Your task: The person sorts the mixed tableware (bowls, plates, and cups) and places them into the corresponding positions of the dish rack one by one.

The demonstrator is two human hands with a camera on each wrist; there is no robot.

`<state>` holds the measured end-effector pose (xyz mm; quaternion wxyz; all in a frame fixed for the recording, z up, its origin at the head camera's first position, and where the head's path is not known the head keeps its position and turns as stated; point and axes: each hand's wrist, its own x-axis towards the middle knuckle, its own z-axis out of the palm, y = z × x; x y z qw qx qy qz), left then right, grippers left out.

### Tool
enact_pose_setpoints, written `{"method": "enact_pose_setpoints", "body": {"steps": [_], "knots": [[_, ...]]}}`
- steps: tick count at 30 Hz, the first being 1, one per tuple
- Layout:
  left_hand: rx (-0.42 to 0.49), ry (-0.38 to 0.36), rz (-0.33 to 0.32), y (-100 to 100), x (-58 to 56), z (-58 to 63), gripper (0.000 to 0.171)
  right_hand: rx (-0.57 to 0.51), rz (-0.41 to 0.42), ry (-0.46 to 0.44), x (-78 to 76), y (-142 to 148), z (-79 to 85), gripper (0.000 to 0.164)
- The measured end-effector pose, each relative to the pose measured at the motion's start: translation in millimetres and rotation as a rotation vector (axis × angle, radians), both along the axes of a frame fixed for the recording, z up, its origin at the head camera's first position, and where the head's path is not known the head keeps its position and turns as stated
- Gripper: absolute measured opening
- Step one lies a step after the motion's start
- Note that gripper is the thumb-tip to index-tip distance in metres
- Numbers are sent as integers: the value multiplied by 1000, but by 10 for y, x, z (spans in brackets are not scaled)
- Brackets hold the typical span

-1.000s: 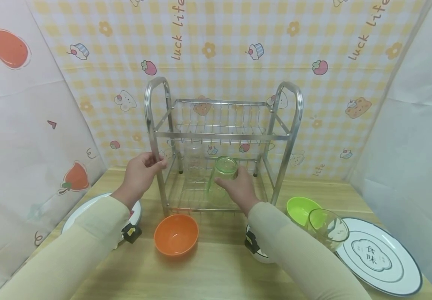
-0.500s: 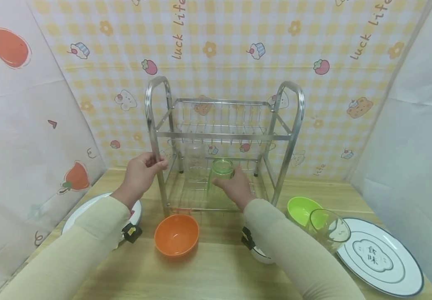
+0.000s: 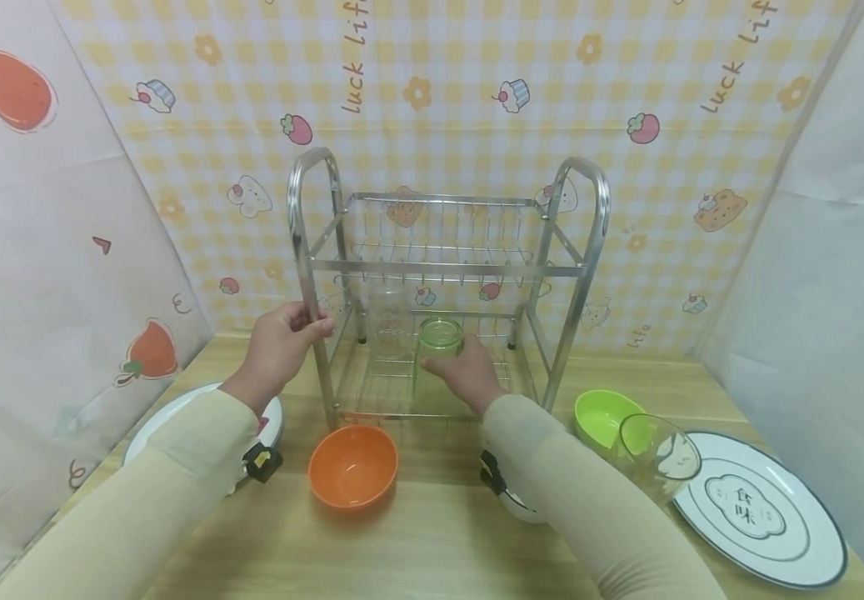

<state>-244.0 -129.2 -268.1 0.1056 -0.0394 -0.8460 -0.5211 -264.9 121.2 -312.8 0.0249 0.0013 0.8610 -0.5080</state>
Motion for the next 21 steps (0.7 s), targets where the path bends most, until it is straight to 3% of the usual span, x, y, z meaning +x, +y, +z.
{"method": "enact_pose_setpoints", "body": {"steps": [11,21], "knots": [[4,3,10,5,-3,-20,21,-14,27,-7,-24,3,-26,68],[-4,8,10,4,-8,-31,22,12,47,-31,30,94,-16,84]]}}
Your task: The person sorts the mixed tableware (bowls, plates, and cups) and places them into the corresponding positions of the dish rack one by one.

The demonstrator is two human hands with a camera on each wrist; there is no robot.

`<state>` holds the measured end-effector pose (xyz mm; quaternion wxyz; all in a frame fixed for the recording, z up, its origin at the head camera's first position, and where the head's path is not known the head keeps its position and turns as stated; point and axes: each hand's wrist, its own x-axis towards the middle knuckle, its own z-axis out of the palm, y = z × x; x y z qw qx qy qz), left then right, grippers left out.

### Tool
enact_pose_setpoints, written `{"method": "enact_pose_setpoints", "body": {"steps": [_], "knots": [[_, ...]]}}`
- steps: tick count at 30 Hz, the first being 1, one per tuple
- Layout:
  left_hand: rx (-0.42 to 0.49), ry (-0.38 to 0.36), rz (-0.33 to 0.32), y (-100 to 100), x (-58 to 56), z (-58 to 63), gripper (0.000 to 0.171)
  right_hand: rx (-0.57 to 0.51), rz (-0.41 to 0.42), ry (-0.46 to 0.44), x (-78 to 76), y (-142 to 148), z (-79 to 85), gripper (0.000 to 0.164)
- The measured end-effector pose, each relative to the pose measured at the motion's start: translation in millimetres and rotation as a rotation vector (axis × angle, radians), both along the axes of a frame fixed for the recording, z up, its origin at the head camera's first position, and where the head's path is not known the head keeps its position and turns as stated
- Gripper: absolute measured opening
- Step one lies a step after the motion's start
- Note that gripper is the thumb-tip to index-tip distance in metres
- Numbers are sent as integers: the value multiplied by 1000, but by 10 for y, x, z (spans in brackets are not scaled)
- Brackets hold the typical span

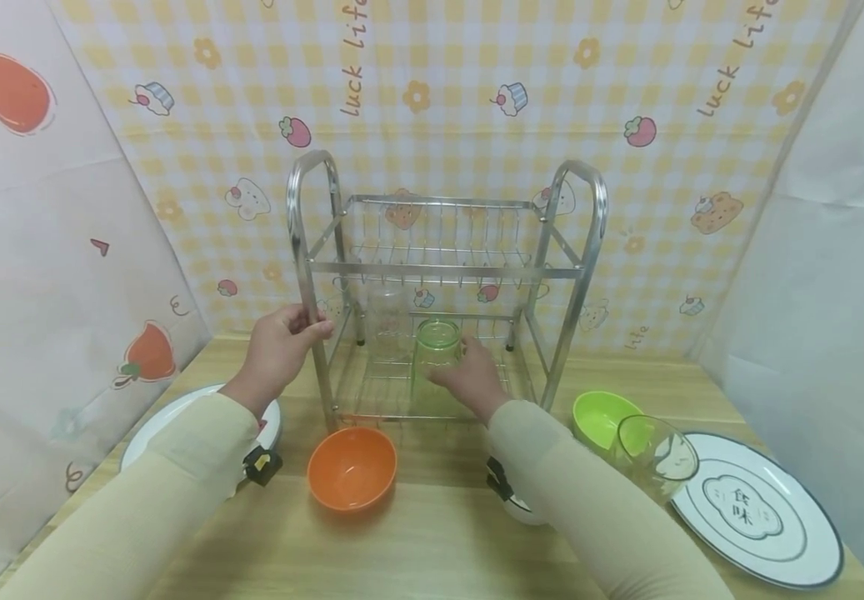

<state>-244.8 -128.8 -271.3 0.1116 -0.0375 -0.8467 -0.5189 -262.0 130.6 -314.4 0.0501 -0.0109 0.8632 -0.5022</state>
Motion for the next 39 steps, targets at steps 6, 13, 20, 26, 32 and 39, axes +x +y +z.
{"method": "enact_pose_setpoints", "body": {"steps": [6,13,20,26,32,39], "knots": [[-3,15,-1,-11,-2,-5,22,57,1,24,25,12,35,80],[-3,18,-3,-1,2,0,22,103,-20,38,-36,-19,11,75],[-21,28,-5,-7,0,7,22,99,-41,30,-98,-50,11,76],[-14,19,-10,-10,5,13,20,105,-38,52,-127,-77,26,74],[-18,4,-19,-1,3,4,20,96,-37,51,-156,-104,27,71],[-17,16,-7,-11,-3,6,19,46,-48,38,-184,-160,75,71]]}}
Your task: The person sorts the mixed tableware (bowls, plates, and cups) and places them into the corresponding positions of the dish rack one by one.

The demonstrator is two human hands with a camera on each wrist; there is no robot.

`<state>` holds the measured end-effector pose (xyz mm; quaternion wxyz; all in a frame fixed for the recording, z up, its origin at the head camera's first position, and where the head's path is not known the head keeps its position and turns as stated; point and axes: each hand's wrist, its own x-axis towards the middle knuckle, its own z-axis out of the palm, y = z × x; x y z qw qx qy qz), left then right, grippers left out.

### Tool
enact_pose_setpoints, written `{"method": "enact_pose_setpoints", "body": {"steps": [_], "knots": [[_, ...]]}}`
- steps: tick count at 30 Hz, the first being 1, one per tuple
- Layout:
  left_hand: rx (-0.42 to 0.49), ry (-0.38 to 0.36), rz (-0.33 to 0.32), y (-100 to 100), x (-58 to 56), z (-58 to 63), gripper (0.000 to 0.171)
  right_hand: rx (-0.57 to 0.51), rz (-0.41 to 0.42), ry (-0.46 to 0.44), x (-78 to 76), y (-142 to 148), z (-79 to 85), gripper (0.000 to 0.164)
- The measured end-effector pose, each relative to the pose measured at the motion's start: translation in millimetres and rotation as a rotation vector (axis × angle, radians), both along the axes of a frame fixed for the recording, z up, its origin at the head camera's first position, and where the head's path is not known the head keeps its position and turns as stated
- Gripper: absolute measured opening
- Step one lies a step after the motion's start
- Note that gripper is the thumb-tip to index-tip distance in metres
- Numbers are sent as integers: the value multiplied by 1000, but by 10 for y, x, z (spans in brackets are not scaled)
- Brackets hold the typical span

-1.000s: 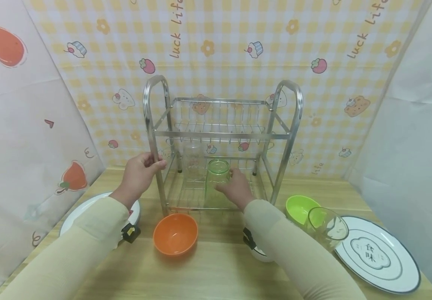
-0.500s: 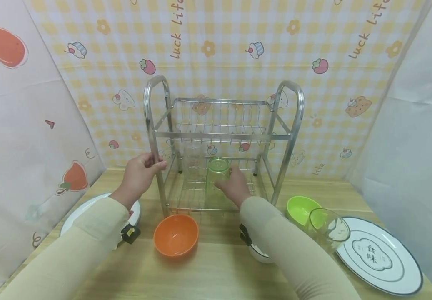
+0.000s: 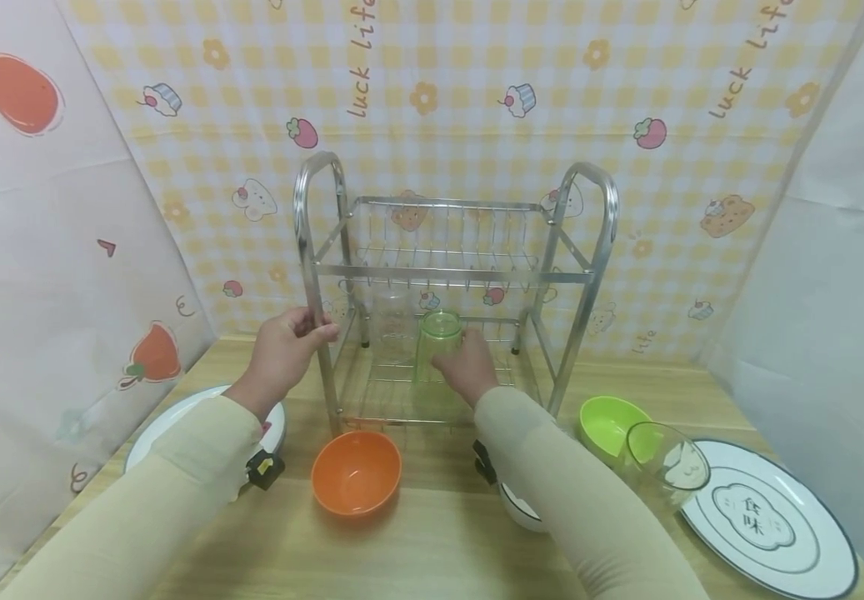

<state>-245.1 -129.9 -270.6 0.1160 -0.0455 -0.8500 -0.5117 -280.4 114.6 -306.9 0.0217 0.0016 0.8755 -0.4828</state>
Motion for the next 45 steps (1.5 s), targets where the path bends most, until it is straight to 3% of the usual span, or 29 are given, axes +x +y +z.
{"method": "enact_pose_setpoints", "body": {"steps": [9,18,45], "knots": [[0,9,6,-2,-7,5,18,27,-22,2,-116,-30,4,66],[-1,2,-11,-13,-3,7,18,59,-53,-26,-224,-31,4,72],[6,31,8,-3,-9,-16,14,110,-84,11,-399,-85,-3,70]]}}
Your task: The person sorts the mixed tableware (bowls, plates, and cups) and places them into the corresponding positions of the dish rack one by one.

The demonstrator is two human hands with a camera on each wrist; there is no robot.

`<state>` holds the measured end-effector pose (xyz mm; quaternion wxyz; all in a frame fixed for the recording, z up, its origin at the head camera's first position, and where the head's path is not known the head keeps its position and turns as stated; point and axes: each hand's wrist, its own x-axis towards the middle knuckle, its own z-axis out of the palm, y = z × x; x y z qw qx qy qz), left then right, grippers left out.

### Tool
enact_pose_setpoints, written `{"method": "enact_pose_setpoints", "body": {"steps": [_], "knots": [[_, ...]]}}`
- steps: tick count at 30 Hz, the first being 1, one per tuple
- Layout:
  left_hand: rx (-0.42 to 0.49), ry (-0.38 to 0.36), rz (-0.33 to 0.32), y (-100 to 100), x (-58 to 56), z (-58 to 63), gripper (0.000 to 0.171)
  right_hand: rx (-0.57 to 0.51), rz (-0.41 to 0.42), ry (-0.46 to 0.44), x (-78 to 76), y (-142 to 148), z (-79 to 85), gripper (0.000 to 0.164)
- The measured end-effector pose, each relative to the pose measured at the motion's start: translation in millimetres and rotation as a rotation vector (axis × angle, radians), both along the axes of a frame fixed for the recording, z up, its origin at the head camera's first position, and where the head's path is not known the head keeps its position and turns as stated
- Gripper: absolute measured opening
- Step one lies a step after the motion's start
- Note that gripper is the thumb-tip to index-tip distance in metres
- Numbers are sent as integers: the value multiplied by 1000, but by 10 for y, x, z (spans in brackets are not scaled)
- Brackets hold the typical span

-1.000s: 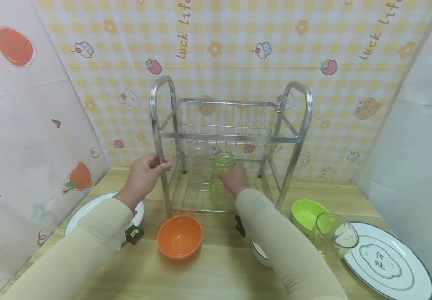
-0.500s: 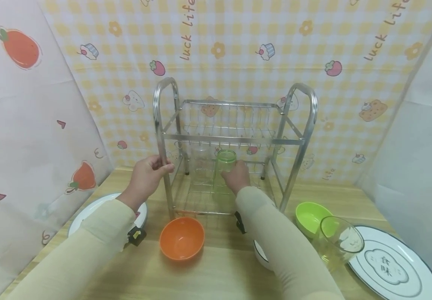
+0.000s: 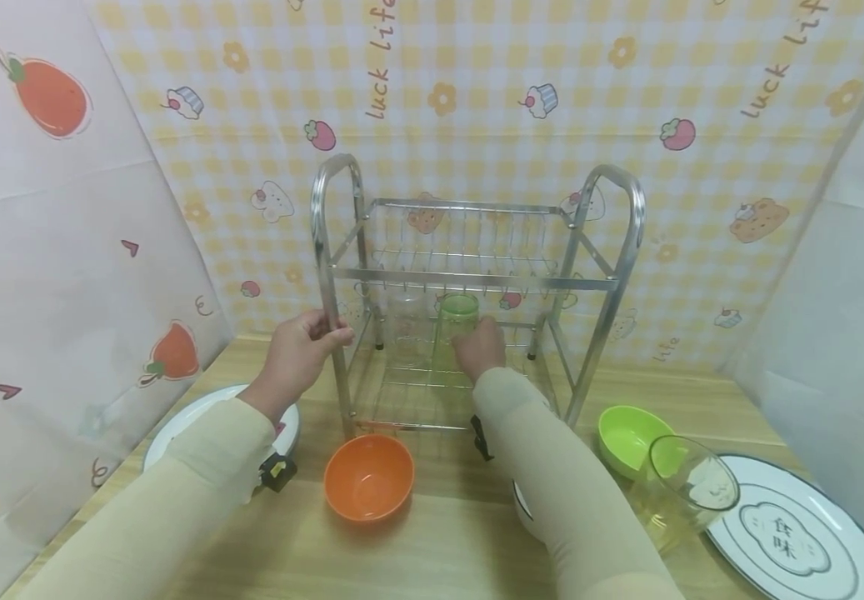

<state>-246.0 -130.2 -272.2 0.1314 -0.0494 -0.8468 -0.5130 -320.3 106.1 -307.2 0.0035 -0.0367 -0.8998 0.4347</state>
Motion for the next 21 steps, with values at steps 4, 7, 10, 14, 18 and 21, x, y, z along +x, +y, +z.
{"method": "enact_pose_setpoints", "body": {"steps": [4,7,10,14,18,21], "knots": [[9,0,-4,9,-4,1,14,-24,2,-7,-21,-9,5,70],[21,-3,-9,15,-3,-6,14,-46,-2,-13,-50,-17,-12,70],[28,-10,-9,16,4,-7,14,-52,-9,-10,-84,-27,-36,71],[26,-15,-2,9,7,-9,14,-57,-10,2,-131,-46,-65,70],[19,-7,2,2,10,-7,14,-70,-26,11,-154,-59,-73,69],[10,-5,3,2,18,-2,14,-63,-44,8,-152,-69,-64,69]]}}
